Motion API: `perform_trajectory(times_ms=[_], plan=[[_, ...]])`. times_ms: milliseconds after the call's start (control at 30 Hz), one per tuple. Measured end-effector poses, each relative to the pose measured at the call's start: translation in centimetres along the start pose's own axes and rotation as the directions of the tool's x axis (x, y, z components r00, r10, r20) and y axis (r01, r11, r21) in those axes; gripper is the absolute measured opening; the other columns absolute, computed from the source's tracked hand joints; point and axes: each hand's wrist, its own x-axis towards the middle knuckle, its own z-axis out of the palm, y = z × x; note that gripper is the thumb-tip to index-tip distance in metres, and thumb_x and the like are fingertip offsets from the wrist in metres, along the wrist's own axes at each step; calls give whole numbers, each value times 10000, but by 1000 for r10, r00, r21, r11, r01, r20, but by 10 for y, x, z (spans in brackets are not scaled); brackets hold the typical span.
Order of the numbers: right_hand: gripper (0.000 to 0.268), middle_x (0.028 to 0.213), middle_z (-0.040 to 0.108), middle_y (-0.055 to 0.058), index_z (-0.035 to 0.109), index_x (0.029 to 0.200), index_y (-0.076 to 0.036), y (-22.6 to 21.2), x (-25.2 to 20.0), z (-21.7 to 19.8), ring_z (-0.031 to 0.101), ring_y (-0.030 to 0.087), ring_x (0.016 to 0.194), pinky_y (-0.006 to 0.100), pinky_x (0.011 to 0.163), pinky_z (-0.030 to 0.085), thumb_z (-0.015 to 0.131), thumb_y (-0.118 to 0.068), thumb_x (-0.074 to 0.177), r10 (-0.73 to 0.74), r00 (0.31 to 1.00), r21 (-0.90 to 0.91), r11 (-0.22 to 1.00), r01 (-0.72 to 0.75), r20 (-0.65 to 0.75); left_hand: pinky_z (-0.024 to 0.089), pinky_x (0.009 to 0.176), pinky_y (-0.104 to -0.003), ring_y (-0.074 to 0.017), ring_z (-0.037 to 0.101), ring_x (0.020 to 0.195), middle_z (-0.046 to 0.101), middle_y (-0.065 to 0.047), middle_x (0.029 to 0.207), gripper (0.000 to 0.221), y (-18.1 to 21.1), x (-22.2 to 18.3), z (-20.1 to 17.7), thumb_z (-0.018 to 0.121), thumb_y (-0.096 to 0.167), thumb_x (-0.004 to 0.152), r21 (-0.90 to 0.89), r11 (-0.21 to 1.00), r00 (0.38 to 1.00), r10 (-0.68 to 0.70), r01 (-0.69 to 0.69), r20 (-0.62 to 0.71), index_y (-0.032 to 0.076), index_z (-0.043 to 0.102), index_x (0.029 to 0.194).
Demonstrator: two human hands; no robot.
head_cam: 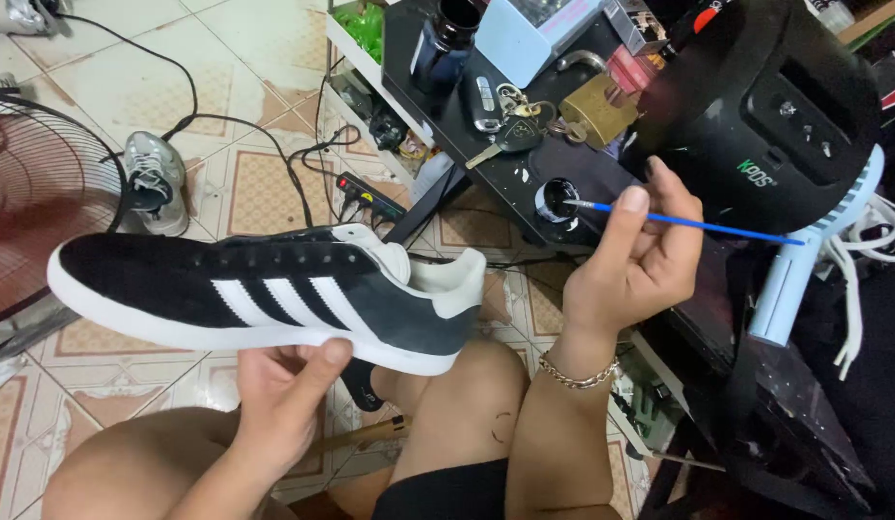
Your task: Painting the white stripes of a black sneaker using a small brush and black paint.
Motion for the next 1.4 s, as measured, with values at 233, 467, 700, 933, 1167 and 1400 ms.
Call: perform_trajectory(times_ms=[233,467,700,933,1167,1400], plan=[[228,1215,672,87,637,1347,66,4,0,0,594,80,975,195,858,481,627,-16,1135,-17,1000,2,1000,17,8,382,644,-238,-60,471,727,563,33,835,261,15,6,13,778,146,929,109,994,999,-23,26,-29,18,584,1048],[192,1109,657,78,623,1346,96,11,-2,-6,521,81,837,197,724,396,630,-11,1186,-59,998,63,996,59,-1,458,762,-278,-103,534,859,631,-46,1025,421,16,6,16,738,51,959,69,996,997,-64,62,31,-34,512,1303],[281,873,565,94,564,1351,92,-40,-36,12,455,117,658,222,605,371,607,-69,1126,9,964,233,971,55,-267,461,1127,-372,-202,553,1322,483,-119,1471,1132,37,11,32,700,43,941,-40,992,985,120,-116,123,74,-210,1613],[240,917,572,163,524,1273,25,-76,-89,41,494,144,660,209,571,394,625,-107,1099,-26,998,435,899,47,-55,444,1162,-398,-226,582,1326,529,-160,1473,1147,36,10,28,737,76,951,179,963,973,177,-203,149,13,-186,1630],[181,949,604,203,561,1233,36,-83,-102,45,533,157,667,237,611,448,619,-42,1081,-79,993,410,912,35,91,292,1259,-432,-256,543,1361,560,-181,1462,1067,37,10,29,767,46,930,407,844,934,284,-350,215,16,-48,1618],[203,1007,609,214,547,1255,36,-83,-98,42,550,157,685,216,602,473,554,49,1053,-82,974,332,943,8,210,318,1240,-435,-260,566,1321,578,-188,1424,1082,43,12,32,772,26,915,436,825,931,291,-360,218,44,-59,1607]])
